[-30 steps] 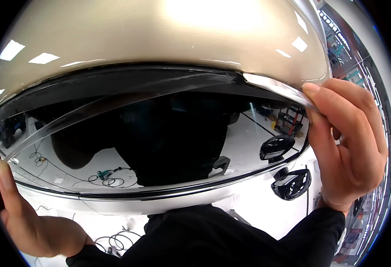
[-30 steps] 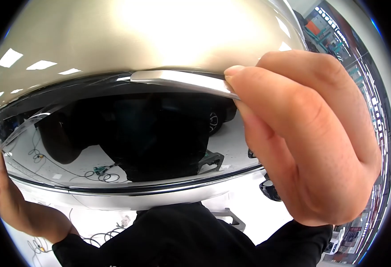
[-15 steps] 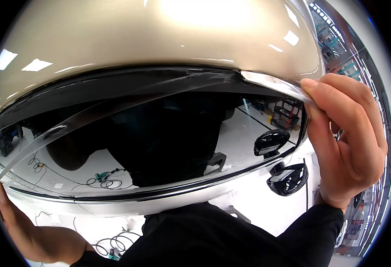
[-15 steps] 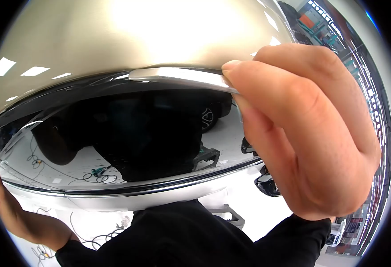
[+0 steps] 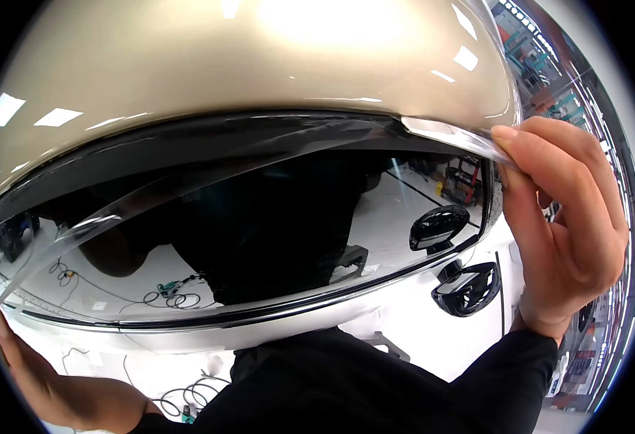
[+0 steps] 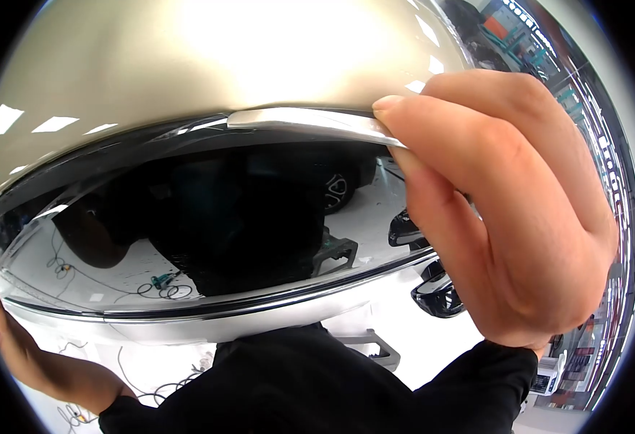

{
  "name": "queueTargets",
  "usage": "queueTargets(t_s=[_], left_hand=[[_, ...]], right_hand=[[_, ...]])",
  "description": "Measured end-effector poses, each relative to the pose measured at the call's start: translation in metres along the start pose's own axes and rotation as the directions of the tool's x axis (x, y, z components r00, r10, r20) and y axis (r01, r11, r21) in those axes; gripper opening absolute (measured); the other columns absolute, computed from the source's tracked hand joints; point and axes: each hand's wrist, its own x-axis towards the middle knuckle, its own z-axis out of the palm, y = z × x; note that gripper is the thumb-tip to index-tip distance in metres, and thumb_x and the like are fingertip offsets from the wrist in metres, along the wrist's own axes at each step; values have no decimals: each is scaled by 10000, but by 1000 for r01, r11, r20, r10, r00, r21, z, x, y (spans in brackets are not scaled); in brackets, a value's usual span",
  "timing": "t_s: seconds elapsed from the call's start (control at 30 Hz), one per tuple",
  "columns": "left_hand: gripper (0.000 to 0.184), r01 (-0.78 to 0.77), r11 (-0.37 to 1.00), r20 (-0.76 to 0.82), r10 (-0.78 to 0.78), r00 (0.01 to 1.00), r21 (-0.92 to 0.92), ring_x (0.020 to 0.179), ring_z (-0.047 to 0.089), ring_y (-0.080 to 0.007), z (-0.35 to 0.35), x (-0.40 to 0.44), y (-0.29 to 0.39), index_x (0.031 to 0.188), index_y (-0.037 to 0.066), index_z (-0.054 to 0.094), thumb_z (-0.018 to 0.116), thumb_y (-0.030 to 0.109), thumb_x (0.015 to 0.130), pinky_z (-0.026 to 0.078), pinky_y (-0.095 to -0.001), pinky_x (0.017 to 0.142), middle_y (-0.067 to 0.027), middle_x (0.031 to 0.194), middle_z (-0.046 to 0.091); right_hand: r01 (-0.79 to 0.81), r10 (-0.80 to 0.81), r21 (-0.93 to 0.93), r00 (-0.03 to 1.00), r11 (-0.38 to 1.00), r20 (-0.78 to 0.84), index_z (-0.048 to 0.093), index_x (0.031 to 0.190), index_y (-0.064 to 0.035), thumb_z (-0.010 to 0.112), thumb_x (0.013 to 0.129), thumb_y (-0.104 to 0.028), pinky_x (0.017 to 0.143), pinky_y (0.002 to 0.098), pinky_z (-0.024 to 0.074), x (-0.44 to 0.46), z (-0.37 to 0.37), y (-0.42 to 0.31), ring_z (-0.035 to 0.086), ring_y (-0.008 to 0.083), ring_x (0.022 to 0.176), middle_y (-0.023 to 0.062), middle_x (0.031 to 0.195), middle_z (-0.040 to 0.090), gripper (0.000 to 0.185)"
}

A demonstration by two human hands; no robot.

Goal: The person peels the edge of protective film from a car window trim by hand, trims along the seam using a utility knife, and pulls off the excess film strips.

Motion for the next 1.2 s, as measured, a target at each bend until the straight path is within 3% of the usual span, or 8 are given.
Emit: queueTargets(t_s=[0.47, 0.77, 0.87, 0.9, 1.2], left_hand=[[423, 51, 997, -48, -48, 998, 62, 1440, 422, -307, -10, -12, -3, 1435, -127, 476, 390, 107, 1093, 226, -413, 1238, -261, 1497, 482], [437, 89, 996, -31, -89, 996, 1, 1464, 386, -339, -27, -11, -1, 1448, -125, 459, 382, 122, 1096, 195, -430, 1249, -277, 1519, 451], [405, -218, 934, 173, 173, 969, 282, 1421, 450, -337, -53, -16, -24, 1439, -118, 476, 409, 62, 1083, 258, -437, 1232, -285, 1491, 480], [400, -245, 918, 198, 189, 962, 311, 1407, 468, -332, -59, -20, -26, 1438, -115, 481, 406, 49, 1081, 275, -434, 1226, -282, 1481, 492], [391, -155, 906, 118, 118, 986, 395, 1391, 492, -317, -56, -22, -9, 1424, -110, 502, 404, 4, 1063, 300, -415, 1219, -260, 1461, 524]], right_hand=[[-77, 77, -34, 997, 996, -18, 759, 976, -5, 728, 783, 113, 598, 213, 459, -14, -3, 15, 627, 106, 756, 91, 960, 719, 229], [-63, 64, -36, 998, 997, 10, 756, 979, -8, 729, 784, 107, 576, 213, 446, -22, -8, 29, 618, 97, 734, 86, 948, 718, 228], [-74, 74, -15, 997, 997, 6, 755, 981, -8, 728, 787, 101, 575, 213, 444, -24, -8, 32, 617, 96, 734, 85, 951, 719, 225], [-75, 75, -13, 997, 997, 4, 756, 981, -8, 727, 788, 98, 576, 213, 443, -26, -8, 33, 616, 96, 734, 85, 951, 720, 222], [-71, 71, -46, 997, 996, -4, 757, 975, -9, 730, 791, 79, 576, 216, 435, -35, -11, 43, 614, 101, 730, 86, 940, 720, 206]])
